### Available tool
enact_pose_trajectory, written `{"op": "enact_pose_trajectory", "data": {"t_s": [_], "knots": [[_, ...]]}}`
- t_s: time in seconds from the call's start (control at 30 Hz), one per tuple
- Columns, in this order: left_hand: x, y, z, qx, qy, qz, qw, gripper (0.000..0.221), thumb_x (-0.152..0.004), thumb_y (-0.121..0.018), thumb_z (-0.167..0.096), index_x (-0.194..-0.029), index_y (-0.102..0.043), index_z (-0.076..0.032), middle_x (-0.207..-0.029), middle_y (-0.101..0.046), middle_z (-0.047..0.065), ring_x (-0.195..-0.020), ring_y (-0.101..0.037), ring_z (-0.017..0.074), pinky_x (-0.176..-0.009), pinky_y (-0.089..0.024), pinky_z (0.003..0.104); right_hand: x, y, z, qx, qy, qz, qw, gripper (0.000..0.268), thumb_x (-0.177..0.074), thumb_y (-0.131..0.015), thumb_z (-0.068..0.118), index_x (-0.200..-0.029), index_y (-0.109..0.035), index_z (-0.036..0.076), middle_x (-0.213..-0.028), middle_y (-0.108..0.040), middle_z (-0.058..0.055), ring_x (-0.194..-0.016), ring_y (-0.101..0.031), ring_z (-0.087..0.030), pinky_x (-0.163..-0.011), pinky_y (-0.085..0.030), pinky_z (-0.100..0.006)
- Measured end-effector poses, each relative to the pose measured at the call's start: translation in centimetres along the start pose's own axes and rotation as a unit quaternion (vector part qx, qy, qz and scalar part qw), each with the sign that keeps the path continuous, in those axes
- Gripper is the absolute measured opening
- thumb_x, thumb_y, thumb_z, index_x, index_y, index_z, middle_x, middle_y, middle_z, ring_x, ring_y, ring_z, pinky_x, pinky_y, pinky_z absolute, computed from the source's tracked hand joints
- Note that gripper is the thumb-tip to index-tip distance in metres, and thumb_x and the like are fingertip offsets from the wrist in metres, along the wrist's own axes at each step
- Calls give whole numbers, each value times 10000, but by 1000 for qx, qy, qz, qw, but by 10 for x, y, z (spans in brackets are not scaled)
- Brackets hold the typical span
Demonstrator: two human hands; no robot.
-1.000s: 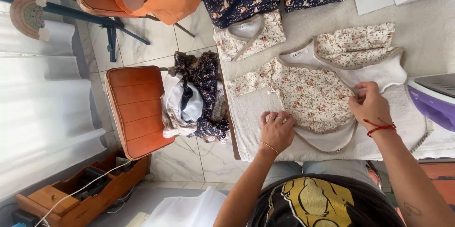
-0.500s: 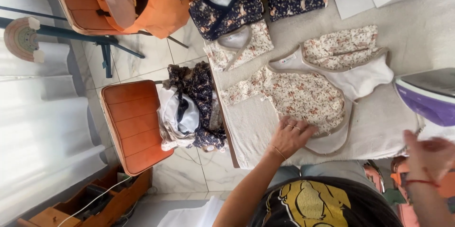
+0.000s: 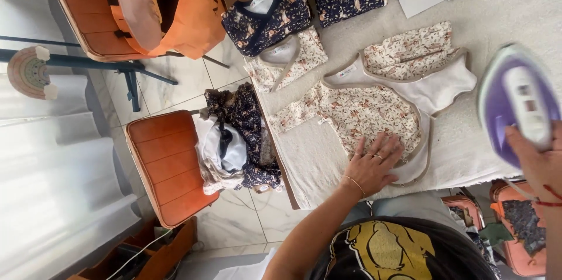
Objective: Ironing baby onesies on a flat surface and then folding them neatly.
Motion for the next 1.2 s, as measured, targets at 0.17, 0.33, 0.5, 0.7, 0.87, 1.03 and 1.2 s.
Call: {"op": "enact_pose_trajectory", "data": {"t_s": [0.17, 0.33, 0.5, 0.7, 0.87, 1.03, 1.2], "knots": [[-21, 94, 61, 164, 182, 5, 970, 306, -771, -455, 45, -1030, -525, -103, -1038, -525, -2, -903, -545, 144, -923, -370, 472, 46, -48, 121, 443, -77, 361, 817, 567, -786, -402, 449, -1277, -362, 167, -887, -679, -43, -646, -746, -148, -418, -660, -208], [-33, 75, 172, 101, 343, -156, 921, 330, -853, -423, -304, -1136, -444, -135, -1183, -448, 72, -1068, -469, 260, -1014, -199, 521, 56, -142, 111, 434, 105, 416, 792, 379, -804, -376, 502, -934, -435, 151, -728, -586, 15, -527, -605, -107, -424, -520, -224], [-46, -7, 237, 71, 366, -123, 920, 348, -678, -547, -585, -781, -511, -255, -940, -485, -38, -996, -474, 232, -899, -315, 451, 41, -171, 102, 410, 186, 277, 849, 456, -757, -455, 585, -769, -480, 130, -627, -633, -96, -678, -654, -255, -612, -504, -380], [-34, 15, 228, 133, 382, -106, 909, 279, -794, -464, -476, -839, -438, -202, -853, -593, 30, -945, -541, 231, -860, -368, 418, 37, -141, 46, 449, -24, 234, 862, 628, -776, -352, 724, -882, -474, 116, -770, -675, -146, -790, -666, -288, -718, -508, -389], [-18, 18, 227, 149, 390, -98, 903, 415, -743, -405, -638, -803, -450, -230, -738, -625, -2, -861, -578, 214, -873, -338, 381, 68, -160, 88, 291, -97, 296, 905, 644, -689, -498, 692, -883, -534, 79, -806, -656, -193, -846, -620, -373, -728, -489, -463], [1, 2, 243, 152, 396, -65, 903, 369, -780, -397, -599, -804, -490, -243, -774, -630, -5, -876, -577, 205, -878, -336, 378, 73, -214, 123, 339, 58, 347, 872, 594, -732, -460, 634, -803, -482, 45, -726, -630, -225, -791, -626, -368, -709, -493, -453], [3, 1, 242, 174, 418, -56, 890, 322, -826, -368, -541, -801, -487, -243, -767, -633, -9, -875, -584, 196, -862, -346, 374, 54, -247, 139, 338, 138, 332, 870, 549, -770, -435, 605, -805, -454, 57, -700, -621, -226, -749, -628, -365, -656, -499, -449]]}}
Point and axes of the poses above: each hand's wrist, its own x-axis away from the middle knuckle, its own y-axis out of the back of the hand, z = x × y, the point moved 5 cm from there along -x, towards the middle knuckle
